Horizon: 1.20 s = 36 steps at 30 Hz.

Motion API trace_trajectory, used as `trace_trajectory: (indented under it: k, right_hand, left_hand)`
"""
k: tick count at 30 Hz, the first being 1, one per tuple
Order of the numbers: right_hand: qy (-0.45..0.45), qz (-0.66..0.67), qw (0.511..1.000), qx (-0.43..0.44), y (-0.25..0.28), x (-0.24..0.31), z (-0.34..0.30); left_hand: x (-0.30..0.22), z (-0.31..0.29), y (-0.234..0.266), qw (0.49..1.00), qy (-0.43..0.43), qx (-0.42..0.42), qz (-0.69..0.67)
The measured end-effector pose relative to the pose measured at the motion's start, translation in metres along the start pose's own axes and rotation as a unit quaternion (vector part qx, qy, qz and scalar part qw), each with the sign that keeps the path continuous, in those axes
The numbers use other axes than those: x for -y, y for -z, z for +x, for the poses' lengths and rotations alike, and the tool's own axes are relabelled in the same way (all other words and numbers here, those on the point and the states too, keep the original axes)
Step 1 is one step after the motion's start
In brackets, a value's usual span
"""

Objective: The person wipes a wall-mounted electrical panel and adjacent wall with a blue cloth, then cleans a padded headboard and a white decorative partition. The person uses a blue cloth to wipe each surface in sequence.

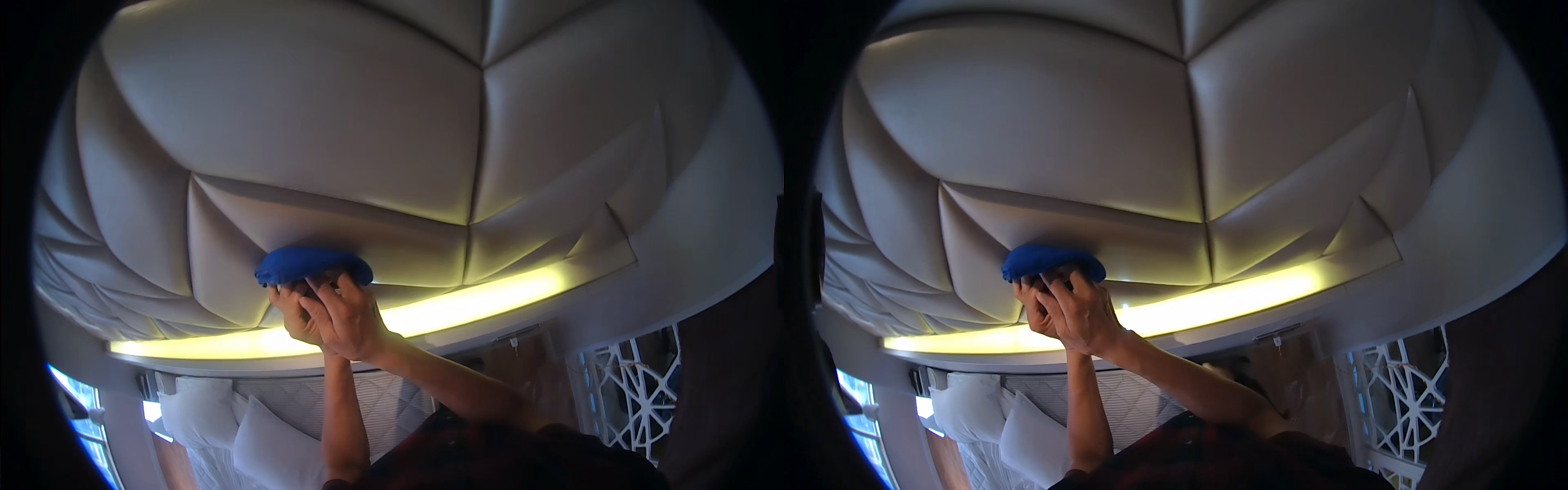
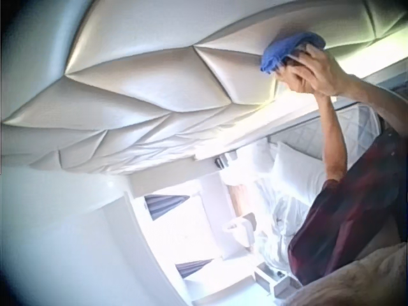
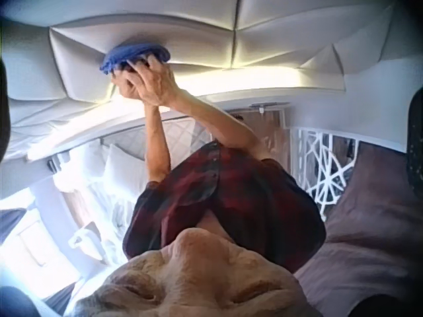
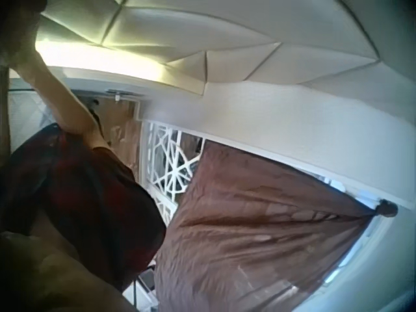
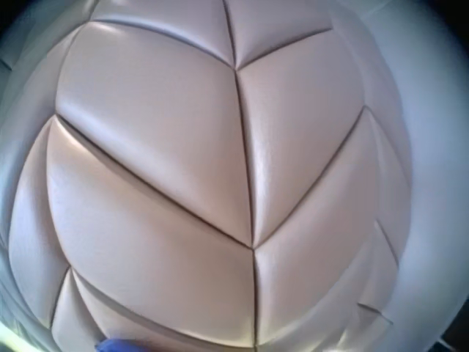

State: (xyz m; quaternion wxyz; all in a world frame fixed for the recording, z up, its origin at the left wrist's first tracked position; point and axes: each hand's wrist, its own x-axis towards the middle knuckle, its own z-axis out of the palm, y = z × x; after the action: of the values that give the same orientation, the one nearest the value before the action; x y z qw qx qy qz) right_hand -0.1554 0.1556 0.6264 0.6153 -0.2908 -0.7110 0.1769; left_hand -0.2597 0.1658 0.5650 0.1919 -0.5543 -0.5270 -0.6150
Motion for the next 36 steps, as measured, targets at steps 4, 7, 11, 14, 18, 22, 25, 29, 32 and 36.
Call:
trace_trajectory:
  k: [4,7,11,14,18,22,25,29,32,36]
  right_hand:
    - [-0.034,-0.017,0.999,0.014,0.006,-0.015,-0.024]
    - [-0.050,-0.036,0.998,0.016,0.029,-0.034,-0.047]
    - [-0.117,-0.065,0.991,-0.009,0.050,-0.085,-0.106]
    - [-0.186,-0.066,0.979,-0.047,0.067,-0.107,-0.134]
    - [-0.235,-0.104,0.956,-0.142,0.090,-0.135,-0.160]
    - [-0.254,-0.167,0.925,-0.229,0.117,-0.159,-0.161]
    - [-0.293,-0.125,0.913,-0.254,0.119,-0.155,-0.160]
    - [-0.310,-0.168,0.896,-0.270,0.129,-0.160,-0.165]
    - [-0.297,-0.181,0.899,-0.267,0.131,-0.160,-0.164]
    - [-0.229,-0.212,0.905,-0.288,0.143,-0.158,-0.155]
  left_hand:
    - [-0.007,-0.014,-0.005,0.997,0.038,-0.009,-0.066]
    - [-0.001,-0.063,-0.024,0.996,0.050,0.040,-0.063]
    - [-0.023,-0.110,-0.056,0.989,0.049,0.075,-0.117]
    - [-0.043,-0.121,-0.068,0.984,-0.014,0.155,-0.090]
    - [-0.062,-0.141,-0.086,0.958,-0.022,0.239,-0.159]
    - [-0.091,-0.144,-0.101,0.934,-0.010,0.254,-0.250]
    - [-0.097,-0.148,-0.111,0.924,0.042,0.276,-0.261]
    - [-0.094,-0.162,-0.128,0.879,0.111,0.380,-0.265]
    - [-0.099,-0.162,-0.135,0.837,0.187,0.443,-0.263]
    - [-0.121,-0.145,-0.145,0.777,0.232,0.459,-0.363]
